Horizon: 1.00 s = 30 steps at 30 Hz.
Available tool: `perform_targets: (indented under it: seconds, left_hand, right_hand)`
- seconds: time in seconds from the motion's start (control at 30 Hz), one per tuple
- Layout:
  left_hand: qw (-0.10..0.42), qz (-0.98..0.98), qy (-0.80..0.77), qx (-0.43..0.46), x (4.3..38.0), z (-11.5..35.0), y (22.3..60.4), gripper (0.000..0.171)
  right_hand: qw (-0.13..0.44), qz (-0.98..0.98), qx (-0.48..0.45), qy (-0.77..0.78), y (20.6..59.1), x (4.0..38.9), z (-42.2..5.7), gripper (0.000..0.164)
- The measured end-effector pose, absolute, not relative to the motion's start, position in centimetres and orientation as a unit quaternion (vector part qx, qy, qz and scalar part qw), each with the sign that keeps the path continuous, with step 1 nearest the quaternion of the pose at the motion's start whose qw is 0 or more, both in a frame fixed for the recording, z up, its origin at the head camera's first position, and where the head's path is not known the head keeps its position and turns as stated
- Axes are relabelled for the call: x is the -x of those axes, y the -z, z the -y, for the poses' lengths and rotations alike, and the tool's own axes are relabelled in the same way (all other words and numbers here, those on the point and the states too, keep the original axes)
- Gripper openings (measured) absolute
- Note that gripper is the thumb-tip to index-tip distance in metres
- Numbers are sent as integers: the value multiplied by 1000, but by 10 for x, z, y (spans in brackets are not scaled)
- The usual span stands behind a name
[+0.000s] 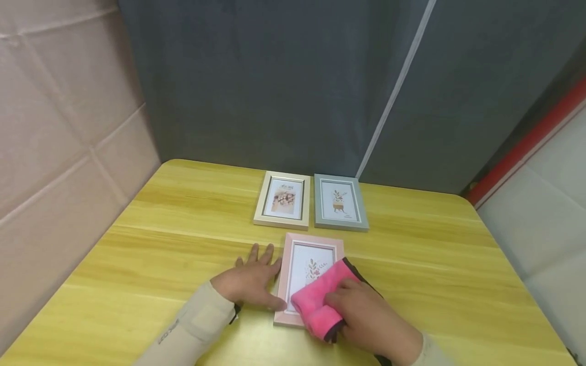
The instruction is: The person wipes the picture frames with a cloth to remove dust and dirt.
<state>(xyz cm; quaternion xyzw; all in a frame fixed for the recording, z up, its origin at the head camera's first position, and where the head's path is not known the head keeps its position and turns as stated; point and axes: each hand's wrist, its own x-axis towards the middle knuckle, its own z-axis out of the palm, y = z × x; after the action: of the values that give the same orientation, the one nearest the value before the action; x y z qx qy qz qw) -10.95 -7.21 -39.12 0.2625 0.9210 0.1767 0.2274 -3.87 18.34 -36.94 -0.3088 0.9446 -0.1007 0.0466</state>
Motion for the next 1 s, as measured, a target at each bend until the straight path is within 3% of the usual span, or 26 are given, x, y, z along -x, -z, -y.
perform_targets:
  seconds: [0.4, 0.63, 0.87, 1.0]
  left_hand:
    - [226, -920, -175, -268, 112, 74, 393, 105]
    - [226, -918, -177, -273, 112, 72, 392, 104]
    - [233, -919, -181, -261, 111, 74, 391, 103]
    - [231, -918, -185, -265, 111, 74, 392, 102]
  right_hand:
    - [11, -970, 237, 52, 377, 75, -175, 23]
    - [38, -980, 189, 53, 382, 94, -181, 52]
    - [46, -964, 209, 157, 378, 91, -191, 39]
    - [53, -946, 242, 210, 368, 79, -198, 41]
